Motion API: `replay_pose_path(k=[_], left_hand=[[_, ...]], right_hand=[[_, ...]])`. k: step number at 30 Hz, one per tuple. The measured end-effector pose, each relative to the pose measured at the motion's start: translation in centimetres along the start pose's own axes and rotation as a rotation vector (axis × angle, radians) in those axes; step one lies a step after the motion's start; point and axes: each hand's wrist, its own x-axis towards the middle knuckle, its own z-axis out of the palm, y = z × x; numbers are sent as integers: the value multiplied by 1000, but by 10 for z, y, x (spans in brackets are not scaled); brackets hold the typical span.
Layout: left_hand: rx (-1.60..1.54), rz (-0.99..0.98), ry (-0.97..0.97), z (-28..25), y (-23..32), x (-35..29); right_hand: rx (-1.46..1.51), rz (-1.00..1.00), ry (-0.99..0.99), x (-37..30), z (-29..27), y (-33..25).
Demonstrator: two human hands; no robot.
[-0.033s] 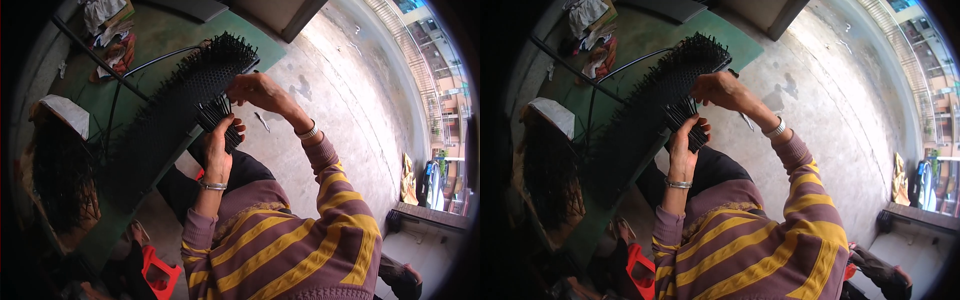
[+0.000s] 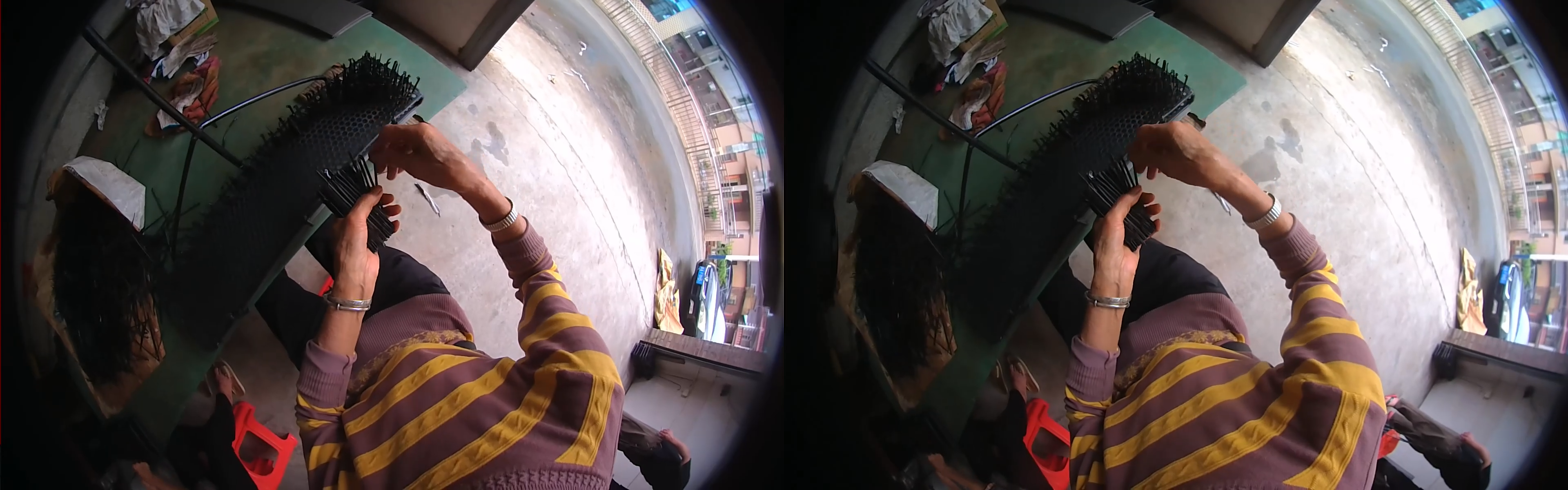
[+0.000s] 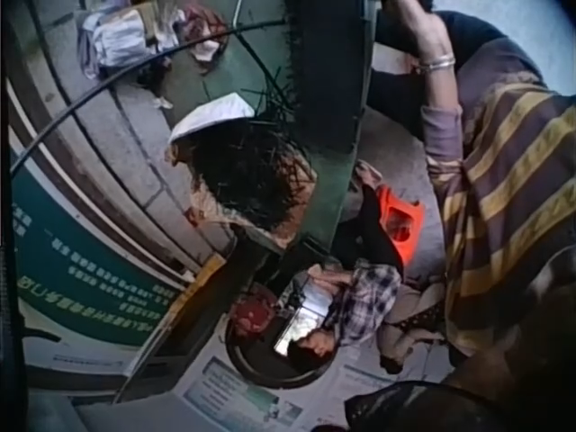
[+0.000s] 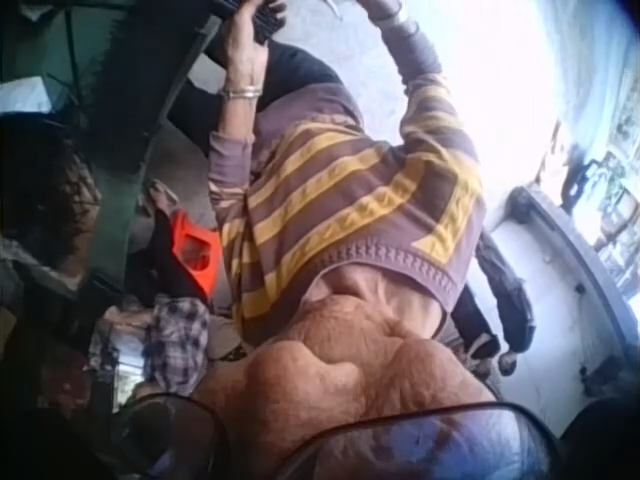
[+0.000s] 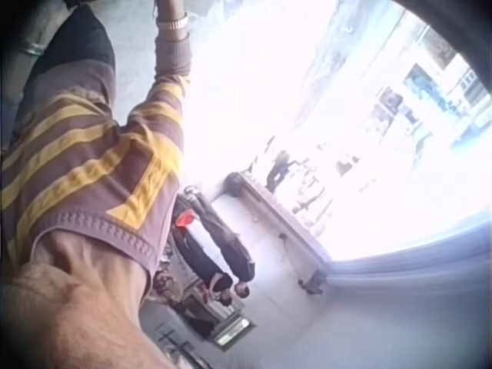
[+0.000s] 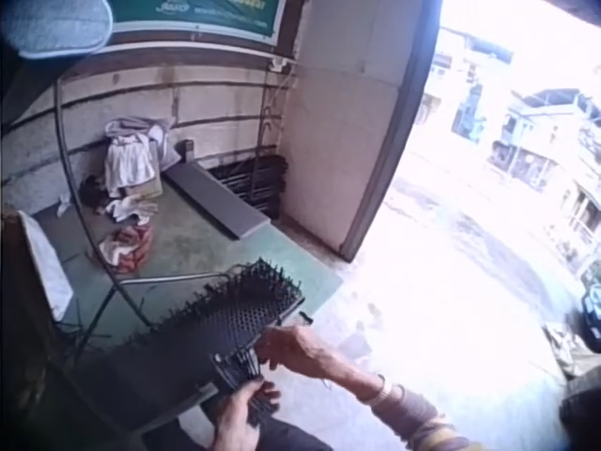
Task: Sorting and inserting bristles into a spiked board to assemble a brush.
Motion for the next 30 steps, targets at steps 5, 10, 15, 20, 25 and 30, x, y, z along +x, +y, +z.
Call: replay_pose_path(k=[5,10,15,20,25,30], left_hand=[[-40,-25,-5,-2,-3,4],[-88,-55,-61,-1,-2,8],[-84,-92,-99,1,-6,7],[-39,-37,-106,1,-6,10],[10,-17,-107,4,-2,11],[19,-7,-105,7,-2,10]], right_hand=[[45,36,72,-11,-4,-3],[-348,-264,758,10,-24,17],[-484,-313,828,37,-29,51],[-500,-242,800,49,-21,69],[-692,-263,783,55,-27,52],[-787,-335,678,58,-42,52]])
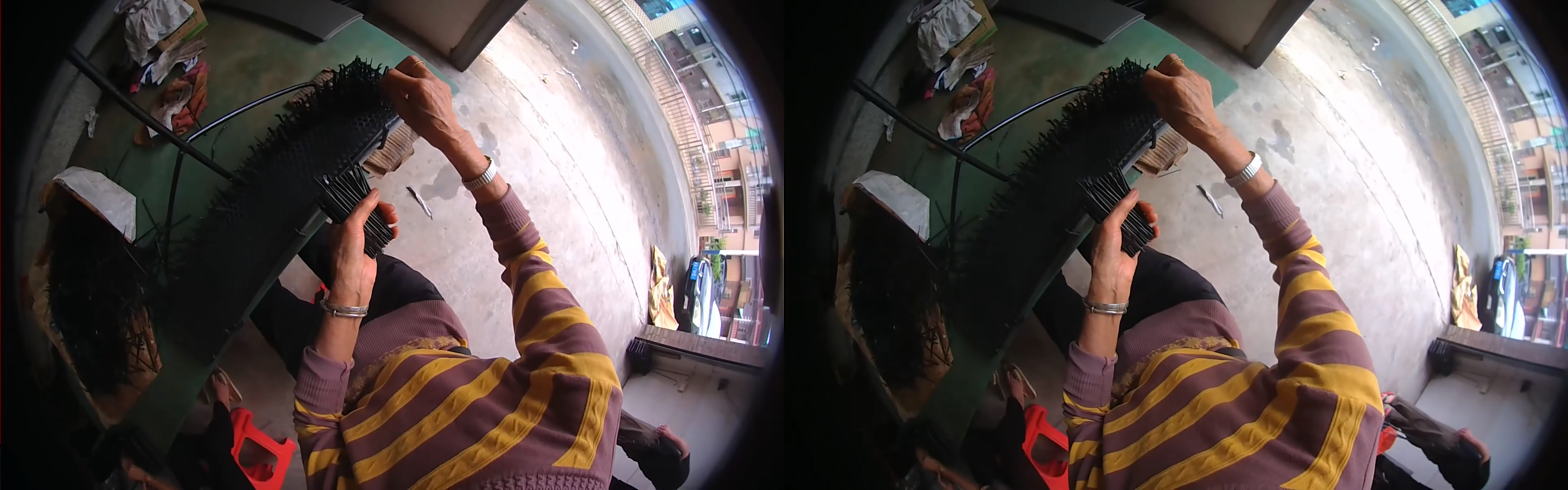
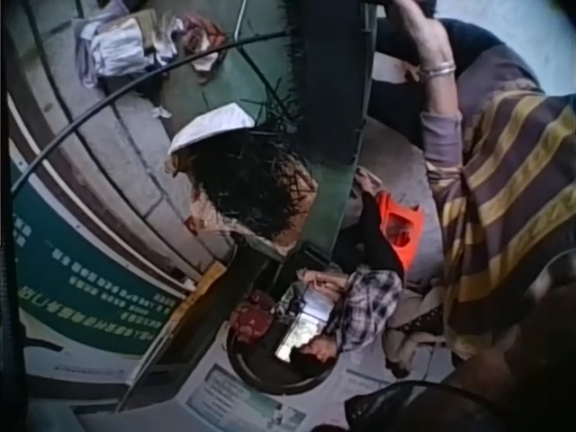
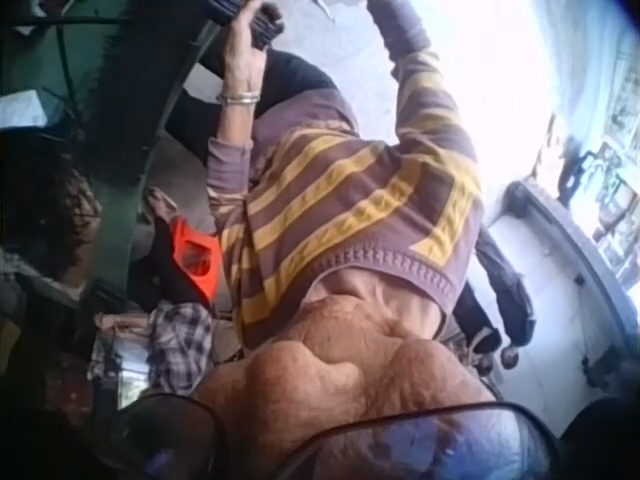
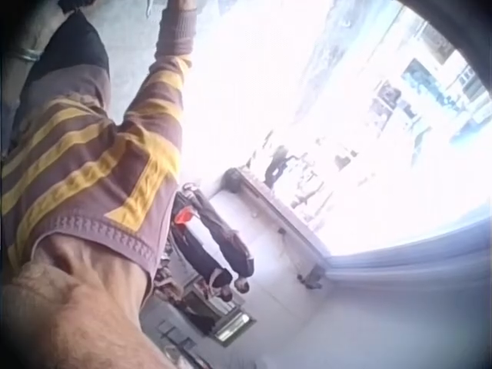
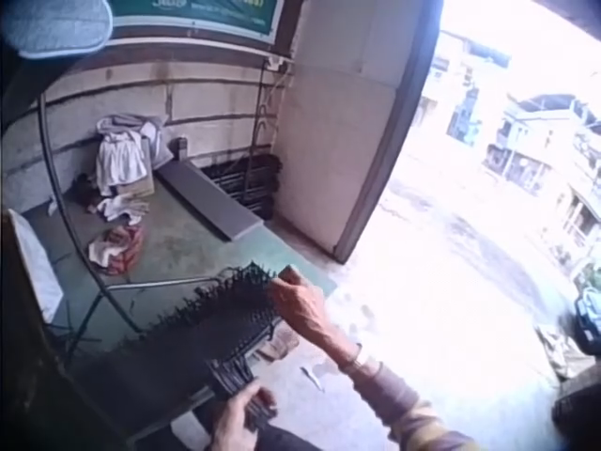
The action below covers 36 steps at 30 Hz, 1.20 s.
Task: Sorting and inserting bristles into a spiked board to assemble a brush.
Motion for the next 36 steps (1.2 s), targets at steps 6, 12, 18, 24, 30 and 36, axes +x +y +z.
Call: replay_pose_path(k=[6,12,18,24,30,36], left_hand=[[-51,26,73,3,1,-6],[-18,51,104,3,3,-8],[30,52,73,1,2,-10],[-42,-21,54,-2,0,-5],[-121,-73,0,4,0,-6],[-17,-38,4,3,-4,-6]], right_hand=[[52,-2,-80,-12,-3,-8],[-8,123,-22,-19,-25,-43],[898,369,-689,-36,-44,-62],[867,456,-352,-40,-50,-52],[425,273,131,-20,-26,-23],[238,266,68,-22,2,-5]])
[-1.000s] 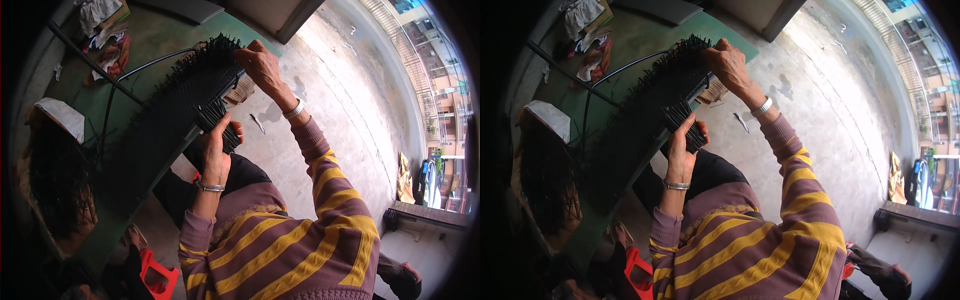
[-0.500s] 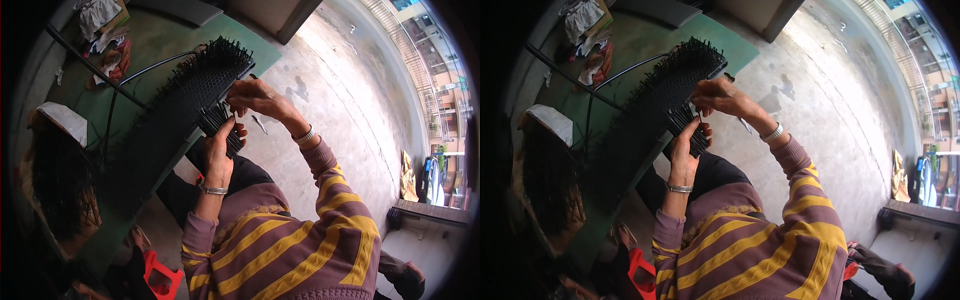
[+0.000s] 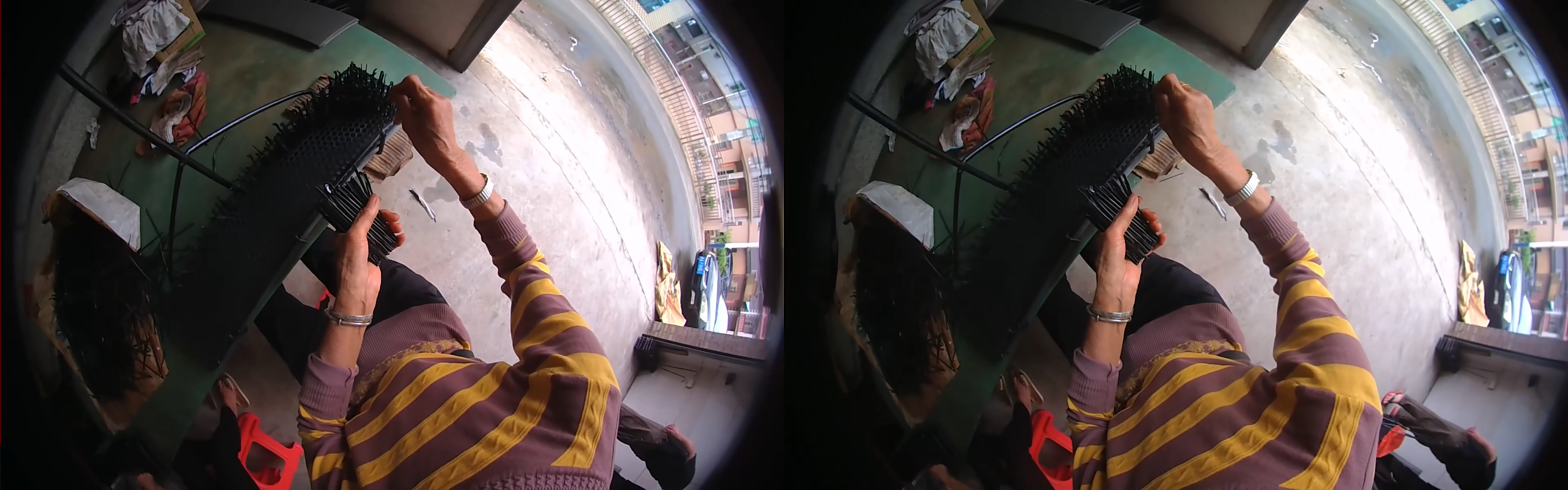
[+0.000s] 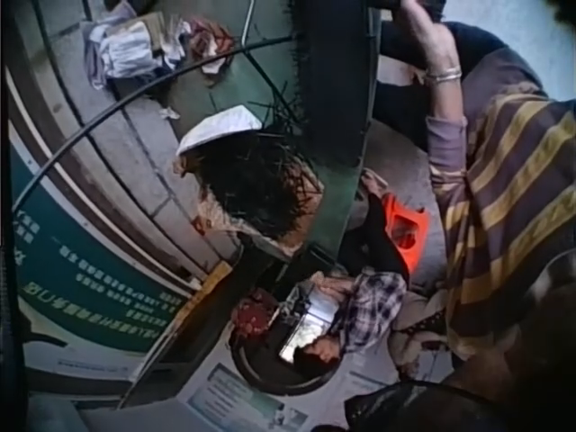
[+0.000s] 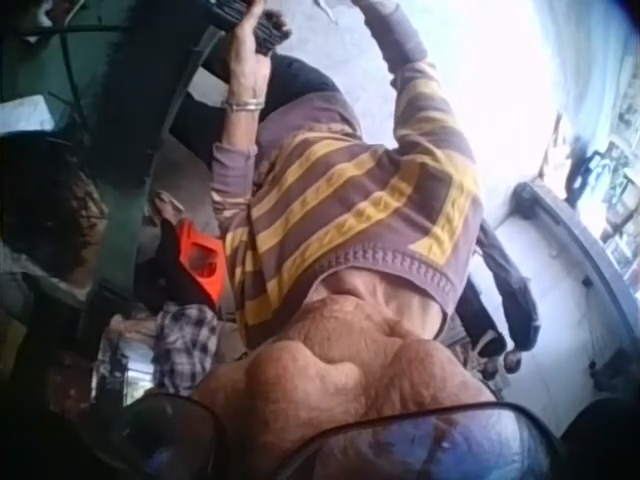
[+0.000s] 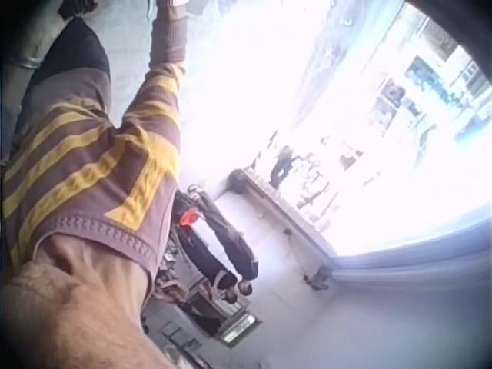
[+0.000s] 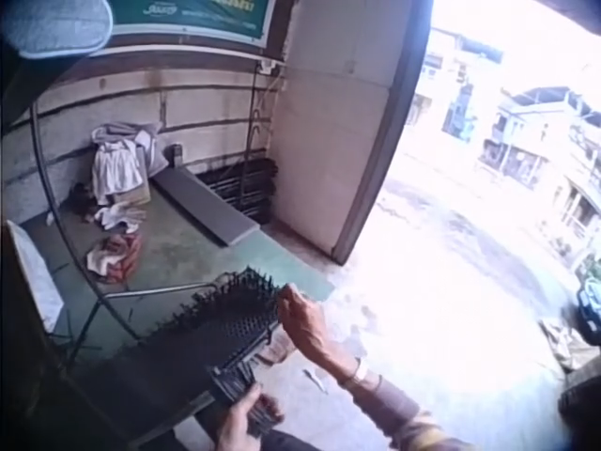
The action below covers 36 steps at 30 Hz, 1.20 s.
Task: Sorting and inserting bristles into a spiked board to assemble a brush.
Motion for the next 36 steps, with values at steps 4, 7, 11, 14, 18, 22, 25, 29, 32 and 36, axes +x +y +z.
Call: replay_pose_path(k=[4,7,11,14,18,22,25,29,32,36], left_hand=[[6,27,1,0,1,0],[-21,15,70,10,3,-4],[-1,50,42,10,3,-6],[24,68,67,6,3,-9],[71,50,78,3,1,-6],[6,30,122,7,-3,-6],[-111,41,70,1,-2,-2],[-69,-11,62,-5,-1,5],[-174,53,20,-3,-1,23],[-280,74,-16,-3,8,42]], right_hand=[[-245,-107,1,2,1,-7],[-296,-114,-125,11,-2,-7],[-464,-177,-144,6,4,-8],[-192,-139,-70,-13,-20,-37],[452,275,-746,-36,-50,-70],[535,323,-689,-43,-52,-65],[410,302,-361,-38,-58,-68],[297,99,-61,-19,-53,-46],[222,-6,42,-10,-26,-20],[64,-56,141,-4,-10,-6]])
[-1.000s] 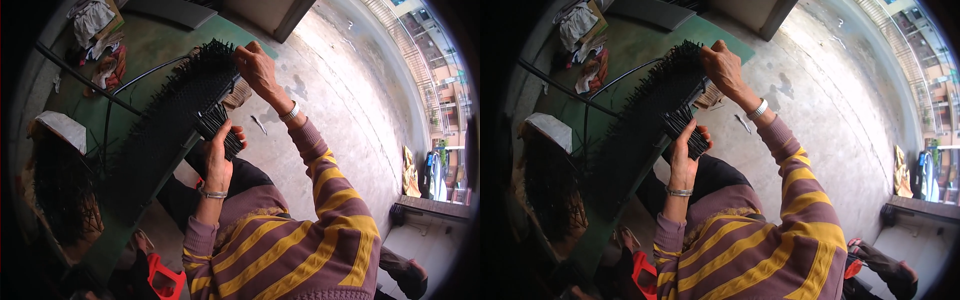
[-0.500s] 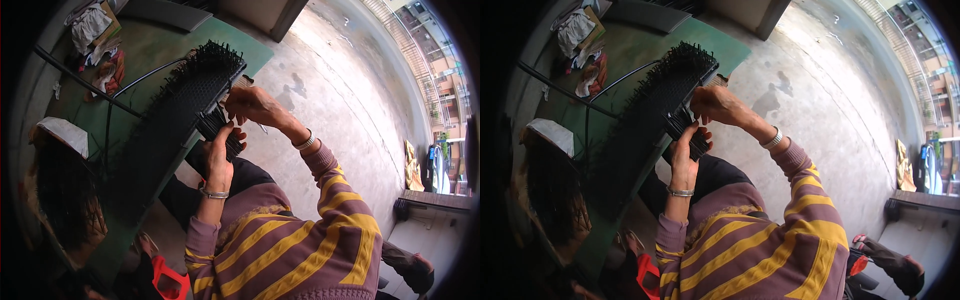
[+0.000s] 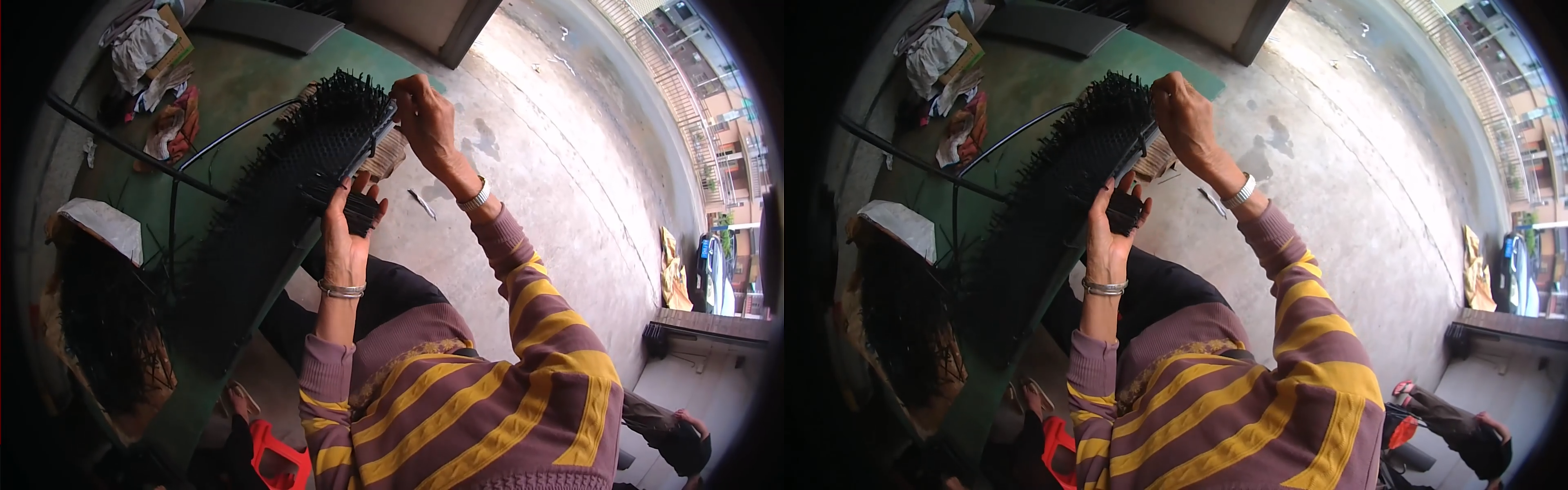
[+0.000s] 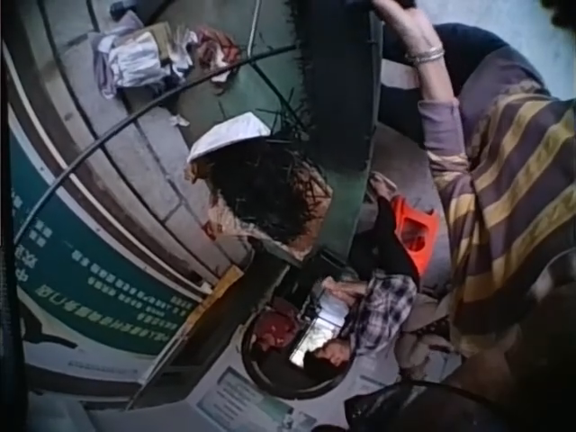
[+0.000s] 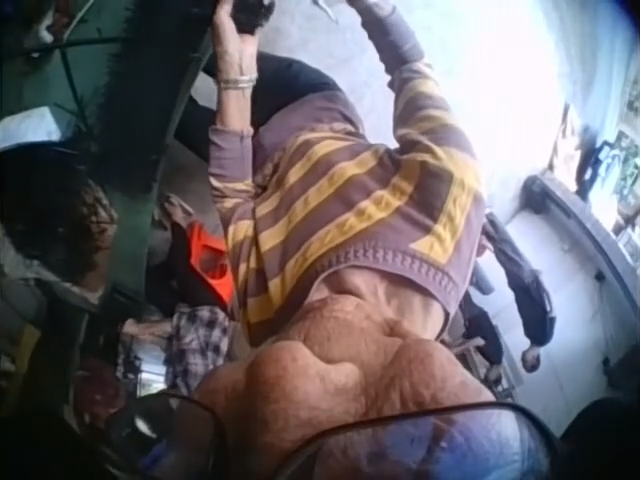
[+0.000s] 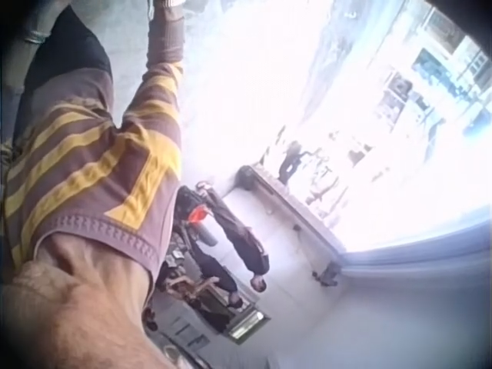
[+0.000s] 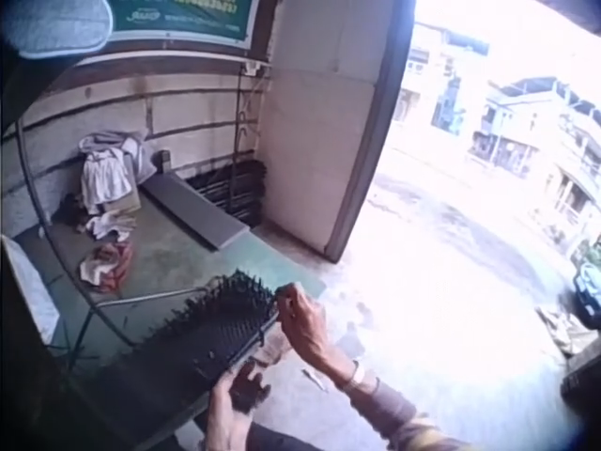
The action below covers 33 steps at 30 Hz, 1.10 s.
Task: Sorting and inserting bristles into a spiked board to assemble a brush.
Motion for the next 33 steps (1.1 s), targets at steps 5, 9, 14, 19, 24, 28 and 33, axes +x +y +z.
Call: replay_pose_path(k=[5,9,14,19,24,28,33], left_hand=[[26,-42,-74,-5,0,-3],[72,-29,-37,-11,0,-5],[145,7,-39,-19,0,-6],[165,14,-38,-18,3,-13],[157,26,-56,-17,3,-18],[172,17,-67,-17,3,-21],[163,19,-72,-18,2,-23]], right_hand=[[-14,17,-4,1,4,7],[11,16,-5,3,7,8],[36,15,-41,7,3,9],[88,-12,-138,12,-1,7],[-65,-90,-118,20,-2,10],[51,-18,-153,21,-1,18],[-89,-81,-325,21,0,19]])
